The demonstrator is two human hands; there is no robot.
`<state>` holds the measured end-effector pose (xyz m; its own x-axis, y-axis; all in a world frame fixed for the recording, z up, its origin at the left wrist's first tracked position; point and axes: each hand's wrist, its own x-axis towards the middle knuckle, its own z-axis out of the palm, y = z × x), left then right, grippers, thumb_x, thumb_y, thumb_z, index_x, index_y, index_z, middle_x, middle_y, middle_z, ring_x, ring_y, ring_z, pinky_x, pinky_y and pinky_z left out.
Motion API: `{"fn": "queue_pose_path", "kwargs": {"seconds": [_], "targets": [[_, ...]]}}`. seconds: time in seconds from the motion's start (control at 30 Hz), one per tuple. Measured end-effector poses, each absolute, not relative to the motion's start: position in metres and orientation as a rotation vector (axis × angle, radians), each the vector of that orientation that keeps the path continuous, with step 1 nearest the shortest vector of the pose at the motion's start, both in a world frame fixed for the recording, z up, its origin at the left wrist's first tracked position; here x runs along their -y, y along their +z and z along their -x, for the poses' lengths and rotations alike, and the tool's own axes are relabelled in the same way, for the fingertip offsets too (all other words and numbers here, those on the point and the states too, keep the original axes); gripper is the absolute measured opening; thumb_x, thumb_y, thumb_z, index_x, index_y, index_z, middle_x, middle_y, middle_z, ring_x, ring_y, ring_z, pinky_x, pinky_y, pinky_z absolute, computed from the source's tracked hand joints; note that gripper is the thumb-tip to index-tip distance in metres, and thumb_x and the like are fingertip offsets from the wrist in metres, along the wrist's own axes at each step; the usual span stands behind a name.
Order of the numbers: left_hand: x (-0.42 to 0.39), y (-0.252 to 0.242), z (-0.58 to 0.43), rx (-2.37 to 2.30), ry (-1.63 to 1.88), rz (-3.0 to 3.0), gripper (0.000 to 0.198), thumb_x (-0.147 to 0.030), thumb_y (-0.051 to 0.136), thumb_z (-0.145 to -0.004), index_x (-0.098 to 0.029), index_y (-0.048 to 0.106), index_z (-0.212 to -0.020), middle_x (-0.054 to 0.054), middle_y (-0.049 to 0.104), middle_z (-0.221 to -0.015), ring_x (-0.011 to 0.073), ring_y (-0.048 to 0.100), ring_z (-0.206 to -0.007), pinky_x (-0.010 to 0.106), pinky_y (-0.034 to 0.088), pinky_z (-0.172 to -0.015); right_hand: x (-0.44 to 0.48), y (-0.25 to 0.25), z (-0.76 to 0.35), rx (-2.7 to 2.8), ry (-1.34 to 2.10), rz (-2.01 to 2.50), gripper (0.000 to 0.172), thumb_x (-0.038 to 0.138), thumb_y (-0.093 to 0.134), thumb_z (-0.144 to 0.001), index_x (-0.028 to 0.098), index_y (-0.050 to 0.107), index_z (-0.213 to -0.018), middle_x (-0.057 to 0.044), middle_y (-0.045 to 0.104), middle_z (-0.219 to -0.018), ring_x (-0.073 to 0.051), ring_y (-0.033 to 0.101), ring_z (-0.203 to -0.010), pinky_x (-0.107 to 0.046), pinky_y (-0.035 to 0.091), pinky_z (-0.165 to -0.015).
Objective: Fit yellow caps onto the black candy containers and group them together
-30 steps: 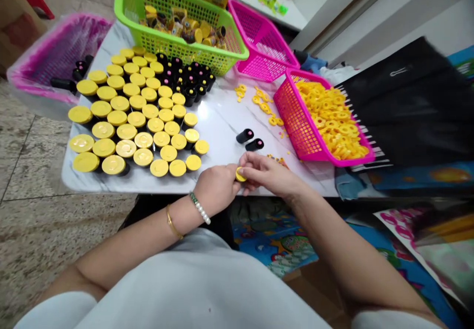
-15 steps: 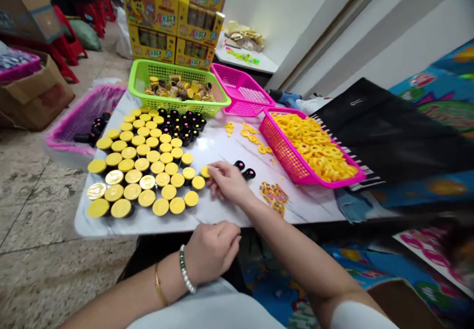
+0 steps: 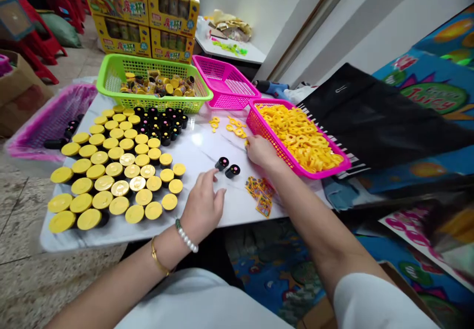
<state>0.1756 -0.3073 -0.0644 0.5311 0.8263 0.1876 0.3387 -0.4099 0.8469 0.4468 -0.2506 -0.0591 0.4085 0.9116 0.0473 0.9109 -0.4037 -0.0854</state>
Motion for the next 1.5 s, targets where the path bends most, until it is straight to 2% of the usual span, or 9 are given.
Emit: {"fn": "queue_pose_path", "kwargs": {"seconds": [0.13,0.27,0.4,0.53,0.83,0.93,1.1,1.27,1.5], "targets": [[0.289,-0.068,-0.203,-1.012,0.844,-1.945,0.051,-0.009,0.050,-0.085,-0.006,0.041,-0.135,0.022,0.054,-0.129,0.0257,0.059,-0.114,0.043,0.050,-0.099,0.247,-0.061,-0.447,1.728,0.017,2.521,0.028,0.016,0.055,-0.085,0.008,0.070,-0.106,-0.022,0.066,-0.112,-0.030,0.064,-0.101,-0.038,0.045,-0.090],[0.275,-0.074,-0.223,-1.037,0.838,-1.972,0.057,-0.001,0.048,-0.081,-0.011,0.044,-0.137,0.019,0.056,-0.132,0.0257,0.057,-0.121,0.044,0.047,-0.104,0.248,-0.058,-0.449,1.779,0.040,2.427,0.028,0.021,0.061,-0.082,0.012,0.068,-0.107,-0.014,0.069,-0.107,-0.026,0.064,-0.097,-0.034,0.046,-0.087],[0.265,-0.075,-0.229,-1.103,0.721,-2.013,0.049,-0.003,0.053,-0.079,-0.015,0.057,-0.126,0.010,0.068,-0.115,0.0228,0.063,-0.110,0.040,0.049,-0.101,0.253,-0.061,-0.452,1.844,0.073,2.325,0.038,0.026,0.066,-0.080,0.012,0.065,-0.116,-0.010,0.070,-0.107,-0.022,0.064,-0.096,-0.030,0.046,-0.087],[0.267,-0.068,-0.217,-1.118,0.668,-2.045,0.028,-0.012,0.062,-0.078,-0.015,0.068,-0.104,0.008,0.068,-0.099,0.0221,0.065,-0.096,0.038,0.051,-0.095,0.262,-0.058,-0.446,1.913,0.085,2.266,0.024,0.027,0.065,-0.080,0.014,0.071,-0.100,-0.010,0.070,-0.104,-0.023,0.063,-0.097,-0.031,0.045,-0.086],[0.319,-0.067,-0.153,-1.057,0.643,-2.156,0.021,-0.014,0.060,-0.083,-0.016,0.059,-0.104,0.005,0.064,-0.096,0.0161,0.060,-0.074,0.031,0.051,-0.076,0.273,-0.050,-0.437,1.593,0.105,2.079,0.013,0.028,0.071,-0.076,0.019,0.060,-0.076,-0.004,0.068,-0.082,-0.020,0.063,-0.078,-0.031,0.048,-0.071],[0.325,-0.073,-0.145,-0.999,0.693,-2.120,0.020,-0.014,0.059,-0.084,-0.015,0.059,-0.104,0.004,0.063,-0.091,0.0145,0.059,-0.071,0.029,0.050,-0.072,0.272,-0.042,-0.440,1.450,0.036,1.824,0.017,0.027,0.070,-0.080,0.021,0.054,-0.076,-0.004,0.066,-0.088,-0.019,0.064,-0.087,-0.032,0.050,-0.077],[0.323,-0.080,-0.140,-0.932,0.819,-2.060,0.025,-0.008,0.059,-0.082,-0.015,0.059,-0.106,0.003,0.063,-0.090,0.0129,0.058,-0.069,0.027,0.051,-0.070,0.301,-0.014,-0.403,1.228,-0.108,1.477,0.019,0.026,0.070,-0.083,0.020,0.052,-0.084,0.001,0.057,-0.079,-0.012,0.062,-0.071,-0.027,0.051,-0.067],[0.324,-0.082,-0.140,-0.885,0.855,-2.114,0.027,-0.007,0.059,-0.083,-0.012,0.060,-0.110,0.007,0.065,-0.098,0.0145,0.058,-0.072,0.030,0.053,-0.076,0.360,-0.009,-0.336,1.265,0.704,1.600,0.018,0.033,0.062,-0.091,0.020,0.068,-0.102,0.000,0.062,-0.075,-0.007,0.050,-0.046,-0.021,0.040,-0.039],[0.325,-0.084,-0.140,-0.894,0.773,-2.107,0.019,-0.014,0.062,-0.085,-0.014,0.063,-0.104,0.005,0.059,-0.095,0.0152,0.056,-0.075,0.029,0.052,-0.071,0.374,-0.034,-0.307,1.195,1.188,1.696,0.036,0.036,0.079,-0.072,0.019,0.074,-0.103,0.001,0.061,-0.076,-0.009,0.059,-0.056,-0.024,0.049,-0.051]]}}
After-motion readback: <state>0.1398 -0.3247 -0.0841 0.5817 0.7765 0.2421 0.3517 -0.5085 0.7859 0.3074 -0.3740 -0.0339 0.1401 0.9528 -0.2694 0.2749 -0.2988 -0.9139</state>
